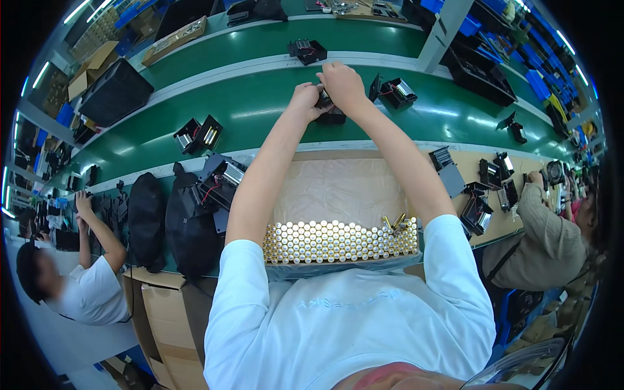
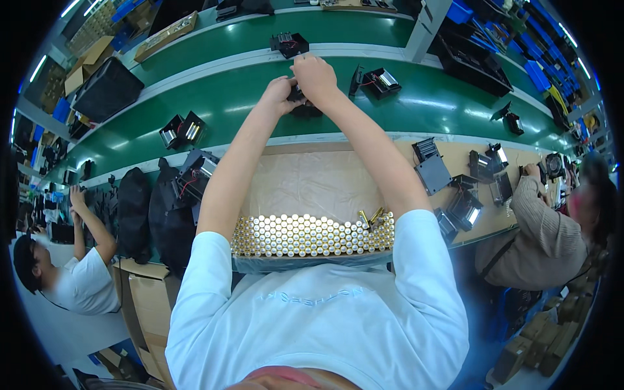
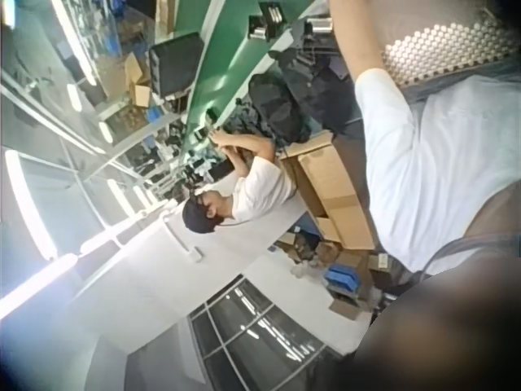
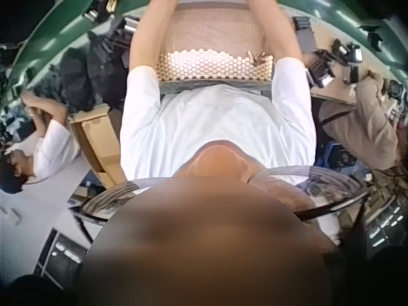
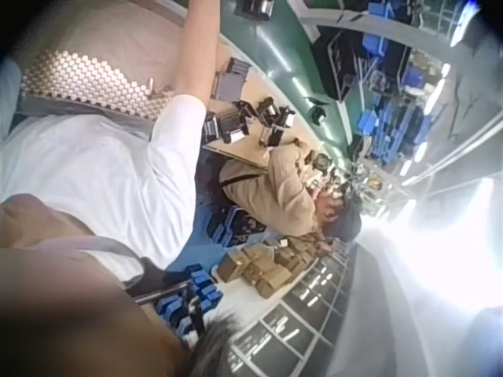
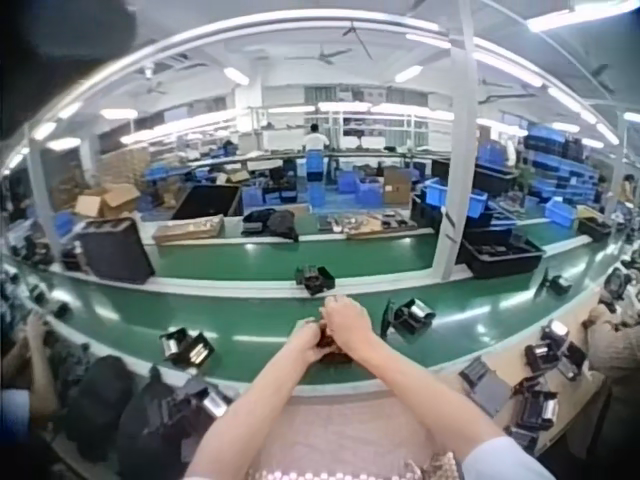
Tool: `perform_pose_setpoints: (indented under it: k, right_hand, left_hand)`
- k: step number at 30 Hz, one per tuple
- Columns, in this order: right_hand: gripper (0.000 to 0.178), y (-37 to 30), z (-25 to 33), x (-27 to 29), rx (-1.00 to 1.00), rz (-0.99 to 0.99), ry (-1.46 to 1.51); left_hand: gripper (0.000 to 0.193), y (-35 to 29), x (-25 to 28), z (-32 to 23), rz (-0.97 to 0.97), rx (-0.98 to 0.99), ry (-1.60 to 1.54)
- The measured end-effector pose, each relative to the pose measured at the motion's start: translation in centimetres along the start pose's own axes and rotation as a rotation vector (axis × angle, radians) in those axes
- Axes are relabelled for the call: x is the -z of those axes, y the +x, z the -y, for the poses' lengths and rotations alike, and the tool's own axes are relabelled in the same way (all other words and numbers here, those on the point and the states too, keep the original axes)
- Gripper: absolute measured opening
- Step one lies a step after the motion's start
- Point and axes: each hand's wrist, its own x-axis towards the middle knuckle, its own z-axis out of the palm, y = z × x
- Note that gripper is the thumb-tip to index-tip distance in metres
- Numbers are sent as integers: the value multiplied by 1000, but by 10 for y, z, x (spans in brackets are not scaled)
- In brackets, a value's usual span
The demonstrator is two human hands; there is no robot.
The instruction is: Assembling small cylindrical metal components into black plastic frames on an assembly line.
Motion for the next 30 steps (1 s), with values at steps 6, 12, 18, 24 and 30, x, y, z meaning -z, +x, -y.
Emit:
perform_pose_setpoints:
  k: [6,12,18,24,30]
  right_hand:
    - [26,1,12,1,-75,-45,138]
    - [25,5,8,6,-331,39,454]
    - [25,20,-18,15,-228,145,481]
    - [25,37,-19,17,49,364,482]
    - [26,36,-15,-6,203,282,480]
  left_hand:
    - [48,2,2,-2,-9,-47,18]
    - [55,-1,6,2,-13,-111,41]
    - [62,-3,12,-1,-28,-151,77]
    - [70,-4,17,0,-32,-181,147]
    - [72,-7,27,-11,-16,-151,135]
